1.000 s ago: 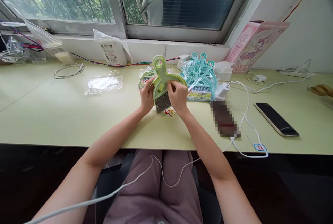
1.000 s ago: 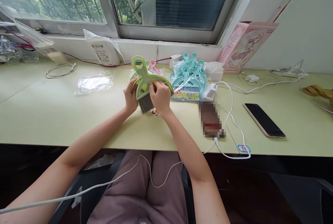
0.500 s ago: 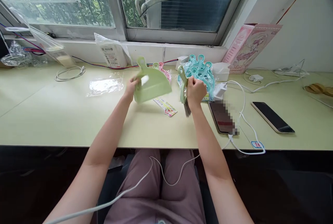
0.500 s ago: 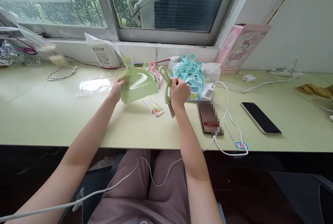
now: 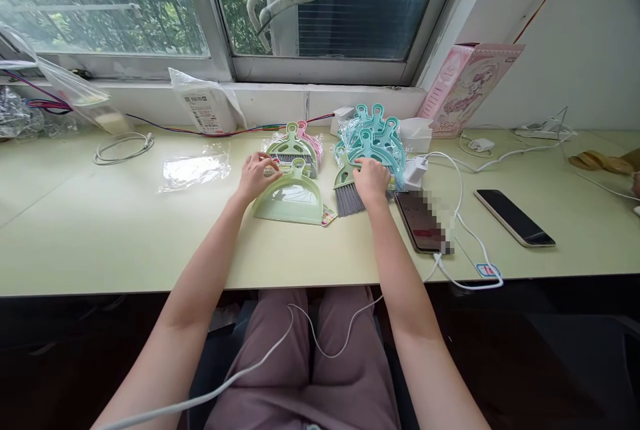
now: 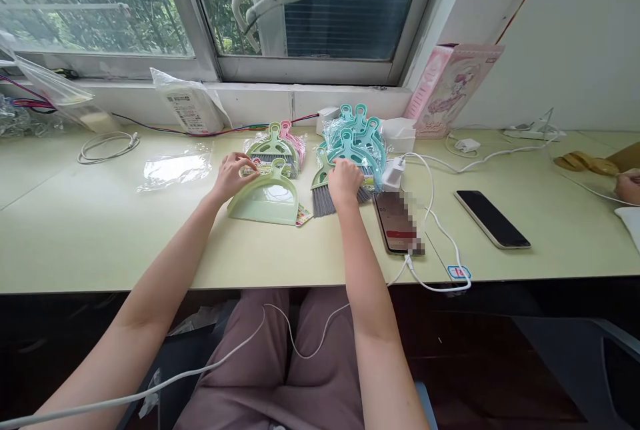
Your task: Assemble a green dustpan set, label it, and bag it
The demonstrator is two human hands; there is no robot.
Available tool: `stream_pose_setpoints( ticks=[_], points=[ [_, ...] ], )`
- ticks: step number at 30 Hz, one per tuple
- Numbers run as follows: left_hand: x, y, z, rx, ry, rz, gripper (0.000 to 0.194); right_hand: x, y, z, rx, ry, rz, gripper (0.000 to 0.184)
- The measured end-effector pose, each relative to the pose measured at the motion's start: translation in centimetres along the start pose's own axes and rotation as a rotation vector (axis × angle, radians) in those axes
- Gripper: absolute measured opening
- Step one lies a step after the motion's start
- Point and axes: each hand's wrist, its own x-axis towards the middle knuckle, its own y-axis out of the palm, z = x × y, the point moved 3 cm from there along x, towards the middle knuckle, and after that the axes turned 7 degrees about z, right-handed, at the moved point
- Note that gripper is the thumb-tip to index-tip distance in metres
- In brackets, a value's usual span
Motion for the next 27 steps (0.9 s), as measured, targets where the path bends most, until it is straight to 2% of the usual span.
stream_pose_setpoints(
  ticks=[3,5,7,9,11,14,16,18,20,22,25,27],
  points=[
    [-0.2,0.3,0.1,0.039,0.082,0.084,0.026,-0.1,0.7,0.0,-0.092,-0.065,-0.044,0.041],
    [-0.3,0.8,0.2,0.054,0.081,0.126,0.023,0.2,1.3,-0.5,-0.119,-0.081,-0.044,0.044],
    [-0.3,1.2,0.1,0.032,0.068,0.112,0.014,0.8,1.9,-1.2,-0.123,-0.095,-0.032,0.042],
    [0.0,1.2,0.1,-0.063,0.048,0.044,0.011,1.5,2.2,-1.9,-0.121,-0.11,-0.034,0.033],
    [0.4,0.7,0.4,-0.262,-0.006,-0.058,0.012,1.9,2.4,-2.3,-0.119,-0.125,-0.042,0.021],
    [0.8,-0.4,1.5,-0.736,-0.131,-0.194,0.018,2.1,2.3,-2.4,-0.102,-0.153,-0.062,0.015],
    [0.9,-0.9,2.3,-1.041,-0.179,-0.239,0.02,1.9,2.1,-2.1,-0.078,-0.178,-0.084,0.014],
    [0.9,-1.1,3.0,-1.248,-0.202,-0.275,0.022,1.8,1.8,-1.7,-0.013,-0.194,-0.092,0.014],
    [0.8,-1.1,3.8,-1.365,-0.234,-0.343,0.029,1.8,1.3,-1.3,0.162,-0.217,-0.058,0.015],
    [0.9,-0.8,4.5,-1.423,-0.287,-0.385,0.032,1.6,0.9,-0.6,0.479,-0.298,0.059,0.017],
    [1.0,0.1,4.9,-1.415,-0.377,-0.345,0.031,0.3,0.2,1.6,0.98,-0.512,0.342,0.03],
    [1.1,0.9,4.3,-1.37,-0.396,-0.287,0.03,-1.1,-0.1,3.5,1.141,-0.614,0.492,0.035]
  ],
)
